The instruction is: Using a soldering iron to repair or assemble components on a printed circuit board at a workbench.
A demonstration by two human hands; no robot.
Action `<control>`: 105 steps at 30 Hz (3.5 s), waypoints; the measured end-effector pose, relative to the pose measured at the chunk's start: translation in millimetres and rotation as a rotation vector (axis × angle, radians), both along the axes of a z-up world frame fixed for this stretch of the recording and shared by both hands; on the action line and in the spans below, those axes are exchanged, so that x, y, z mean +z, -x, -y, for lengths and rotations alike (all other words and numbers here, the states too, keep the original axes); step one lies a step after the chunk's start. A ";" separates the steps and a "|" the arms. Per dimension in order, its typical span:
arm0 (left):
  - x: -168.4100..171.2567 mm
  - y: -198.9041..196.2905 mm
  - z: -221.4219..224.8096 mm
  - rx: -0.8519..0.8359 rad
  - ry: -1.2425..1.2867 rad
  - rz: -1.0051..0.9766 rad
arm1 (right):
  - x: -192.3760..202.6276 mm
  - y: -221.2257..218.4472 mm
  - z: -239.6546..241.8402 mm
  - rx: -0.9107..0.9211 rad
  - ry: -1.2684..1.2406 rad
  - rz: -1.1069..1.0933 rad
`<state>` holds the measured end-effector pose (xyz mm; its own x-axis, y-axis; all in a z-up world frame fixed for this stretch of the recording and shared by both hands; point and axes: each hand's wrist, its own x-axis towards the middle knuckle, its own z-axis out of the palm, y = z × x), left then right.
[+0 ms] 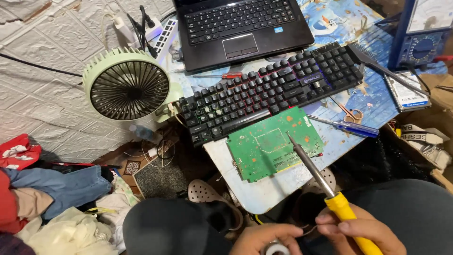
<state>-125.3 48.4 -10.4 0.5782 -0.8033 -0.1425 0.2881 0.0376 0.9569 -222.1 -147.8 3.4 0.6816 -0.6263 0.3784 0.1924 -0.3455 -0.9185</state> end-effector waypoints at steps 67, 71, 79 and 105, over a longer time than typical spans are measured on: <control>22.4 -130.9 23.7 0.117 -0.449 1.320 | -78.9 70.0 184.4 0.576 0.641 -0.256; 19.0 -142.3 33.2 0.068 -0.422 1.265 | -90.4 84.8 184.2 0.609 0.573 -0.241; 4.1 -138.3 28.9 0.035 -0.414 1.314 | -87.6 78.5 179.8 0.642 0.562 -0.320; -7.2 -131.2 37.0 0.088 -0.357 1.447 | -48.1 45.8 133.6 0.618 0.554 -0.303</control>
<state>5.9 11.4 -17.6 0.4299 -0.8067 0.4054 -0.8850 -0.2875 0.3663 -267.9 -281.4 -44.7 0.9579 0.1068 0.2664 0.2672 -0.6708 -0.6918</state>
